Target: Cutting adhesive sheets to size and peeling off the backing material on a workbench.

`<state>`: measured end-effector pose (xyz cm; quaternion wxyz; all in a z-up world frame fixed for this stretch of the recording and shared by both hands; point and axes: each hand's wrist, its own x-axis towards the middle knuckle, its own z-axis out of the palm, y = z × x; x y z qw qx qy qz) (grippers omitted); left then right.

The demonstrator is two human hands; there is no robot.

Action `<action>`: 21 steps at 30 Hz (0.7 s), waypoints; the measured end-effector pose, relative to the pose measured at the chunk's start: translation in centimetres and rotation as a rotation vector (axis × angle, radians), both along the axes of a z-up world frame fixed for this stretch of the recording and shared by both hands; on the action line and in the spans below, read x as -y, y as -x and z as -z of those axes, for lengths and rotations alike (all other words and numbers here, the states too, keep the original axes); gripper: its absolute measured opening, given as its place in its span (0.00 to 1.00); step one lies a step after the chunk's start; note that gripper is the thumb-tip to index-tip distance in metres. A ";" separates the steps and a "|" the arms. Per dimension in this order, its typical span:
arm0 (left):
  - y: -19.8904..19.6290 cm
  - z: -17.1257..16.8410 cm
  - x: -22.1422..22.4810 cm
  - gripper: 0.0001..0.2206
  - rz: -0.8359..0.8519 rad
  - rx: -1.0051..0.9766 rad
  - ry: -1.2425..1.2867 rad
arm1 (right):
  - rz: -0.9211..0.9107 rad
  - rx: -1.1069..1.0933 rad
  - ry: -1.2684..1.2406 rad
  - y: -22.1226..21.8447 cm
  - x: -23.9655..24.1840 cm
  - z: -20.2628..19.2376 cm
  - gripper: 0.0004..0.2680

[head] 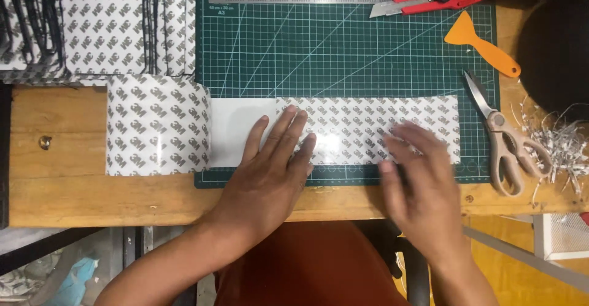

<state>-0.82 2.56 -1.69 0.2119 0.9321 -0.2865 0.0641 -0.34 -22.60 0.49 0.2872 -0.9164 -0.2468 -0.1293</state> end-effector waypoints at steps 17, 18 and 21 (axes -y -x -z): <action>-0.8 -5.1 -3.8 0.22 0.002 0.159 -0.408 | 0.016 -0.036 0.128 -0.7 -0.6 1.1 0.12; -0.7 -5.5 -4.2 0.23 -0.037 0.168 -0.393 | 0.014 -0.031 0.124 -0.8 -0.7 1.0 0.12; -0.1 -8.6 -6.0 0.18 -0.074 0.273 -0.351 | 0.027 -0.049 0.137 -0.6 -0.6 1.2 0.12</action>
